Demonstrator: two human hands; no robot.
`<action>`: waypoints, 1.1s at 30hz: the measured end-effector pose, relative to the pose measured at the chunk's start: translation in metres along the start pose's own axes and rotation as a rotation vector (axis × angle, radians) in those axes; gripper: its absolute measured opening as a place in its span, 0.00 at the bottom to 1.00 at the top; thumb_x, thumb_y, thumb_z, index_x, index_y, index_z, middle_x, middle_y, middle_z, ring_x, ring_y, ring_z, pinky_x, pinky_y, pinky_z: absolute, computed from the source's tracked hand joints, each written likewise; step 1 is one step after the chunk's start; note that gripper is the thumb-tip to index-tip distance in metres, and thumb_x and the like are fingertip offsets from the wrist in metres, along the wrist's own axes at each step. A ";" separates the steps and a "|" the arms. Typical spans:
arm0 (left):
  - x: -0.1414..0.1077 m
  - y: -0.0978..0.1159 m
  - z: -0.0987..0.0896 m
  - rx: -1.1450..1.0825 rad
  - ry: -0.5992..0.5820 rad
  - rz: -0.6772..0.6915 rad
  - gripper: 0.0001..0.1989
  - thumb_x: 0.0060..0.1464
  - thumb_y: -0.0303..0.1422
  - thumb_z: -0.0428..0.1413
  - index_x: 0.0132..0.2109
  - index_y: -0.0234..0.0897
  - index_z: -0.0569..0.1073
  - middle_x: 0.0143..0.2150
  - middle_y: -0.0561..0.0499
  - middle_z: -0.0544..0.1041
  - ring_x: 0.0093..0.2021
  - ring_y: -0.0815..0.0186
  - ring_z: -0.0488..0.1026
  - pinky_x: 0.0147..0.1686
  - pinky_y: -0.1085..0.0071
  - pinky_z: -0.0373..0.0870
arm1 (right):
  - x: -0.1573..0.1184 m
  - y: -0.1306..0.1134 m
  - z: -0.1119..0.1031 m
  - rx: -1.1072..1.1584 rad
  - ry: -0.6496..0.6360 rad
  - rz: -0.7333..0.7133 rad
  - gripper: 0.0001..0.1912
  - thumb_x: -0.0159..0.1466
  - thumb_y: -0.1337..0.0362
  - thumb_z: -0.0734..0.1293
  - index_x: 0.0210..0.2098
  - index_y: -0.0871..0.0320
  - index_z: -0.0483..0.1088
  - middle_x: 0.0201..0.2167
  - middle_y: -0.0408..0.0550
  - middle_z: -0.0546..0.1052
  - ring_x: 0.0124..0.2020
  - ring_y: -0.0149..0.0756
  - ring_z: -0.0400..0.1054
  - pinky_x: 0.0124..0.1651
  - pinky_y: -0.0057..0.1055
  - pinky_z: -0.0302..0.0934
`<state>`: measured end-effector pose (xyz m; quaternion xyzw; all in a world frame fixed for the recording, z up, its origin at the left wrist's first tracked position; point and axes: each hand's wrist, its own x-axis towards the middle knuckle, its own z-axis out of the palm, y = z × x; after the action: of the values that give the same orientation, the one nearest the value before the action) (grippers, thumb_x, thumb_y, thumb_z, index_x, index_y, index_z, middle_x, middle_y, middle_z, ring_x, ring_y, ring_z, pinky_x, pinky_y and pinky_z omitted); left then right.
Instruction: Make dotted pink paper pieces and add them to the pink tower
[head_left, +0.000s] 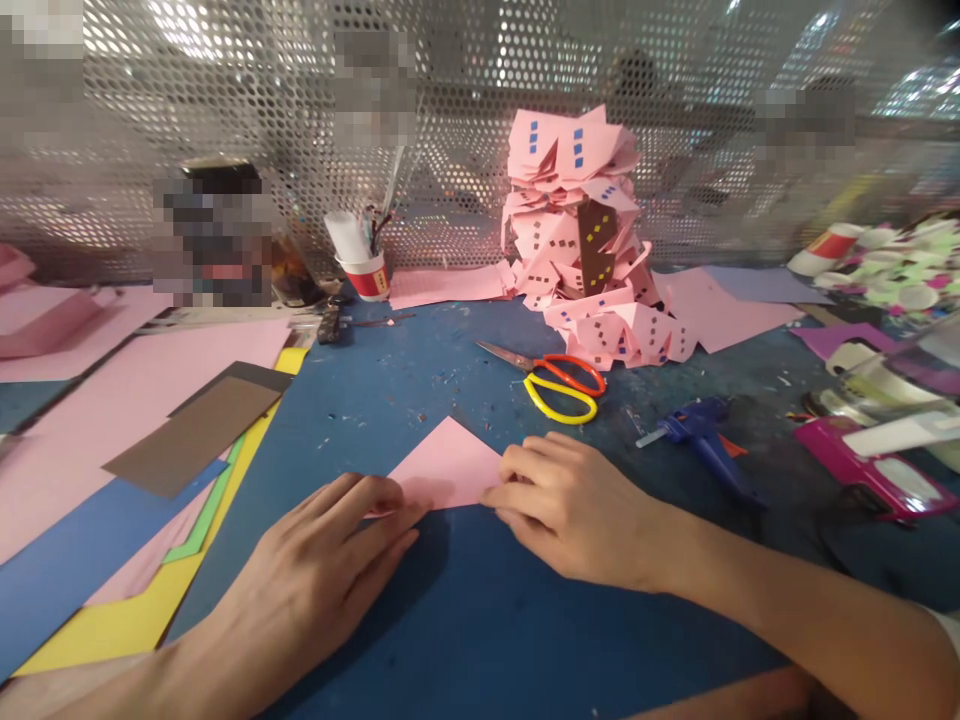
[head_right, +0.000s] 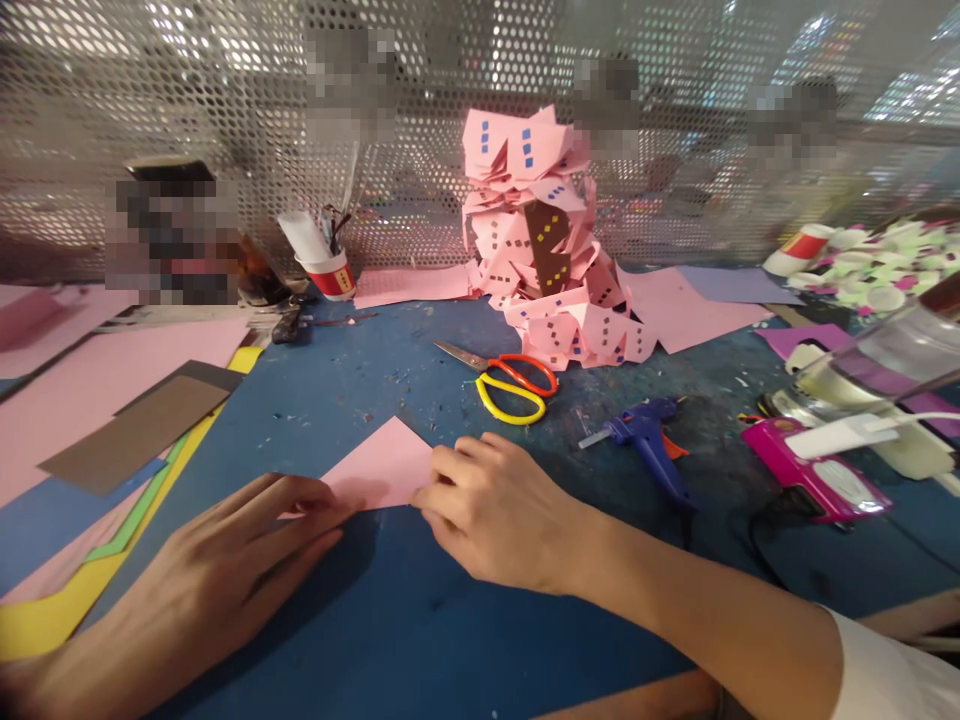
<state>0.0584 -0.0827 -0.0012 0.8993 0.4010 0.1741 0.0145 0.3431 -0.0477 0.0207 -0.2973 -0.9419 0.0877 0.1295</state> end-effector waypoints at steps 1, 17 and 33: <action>0.001 0.000 0.001 -0.034 0.002 -0.028 0.12 0.65 0.32 0.53 0.53 0.43 0.74 0.47 0.49 0.74 0.44 0.65 0.74 0.44 0.69 0.72 | 0.001 0.001 0.003 0.038 0.026 0.020 0.11 0.71 0.64 0.61 0.45 0.55 0.76 0.39 0.46 0.74 0.39 0.36 0.66 0.44 0.36 0.58; 0.041 0.016 -0.004 -0.170 -0.159 -0.418 0.08 0.60 0.35 0.51 0.36 0.39 0.73 0.33 0.52 0.76 0.31 0.65 0.71 0.31 0.70 0.62 | 0.021 -0.004 0.016 0.174 0.083 0.287 0.03 0.63 0.64 0.69 0.34 0.55 0.75 0.32 0.41 0.76 0.32 0.30 0.69 0.35 0.27 0.55; 0.043 0.026 0.002 -0.197 -0.044 -0.528 0.11 0.54 0.37 0.53 0.37 0.40 0.78 0.34 0.49 0.80 0.35 0.60 0.75 0.33 0.69 0.63 | 0.028 -0.022 0.028 0.011 0.121 0.406 0.03 0.61 0.63 0.66 0.34 0.54 0.71 0.35 0.43 0.78 0.33 0.33 0.70 0.31 0.28 0.51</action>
<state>0.1040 -0.0685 0.0143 0.7617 0.6020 0.1827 0.1554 0.3007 -0.0515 0.0051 -0.4850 -0.8527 0.0993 0.1669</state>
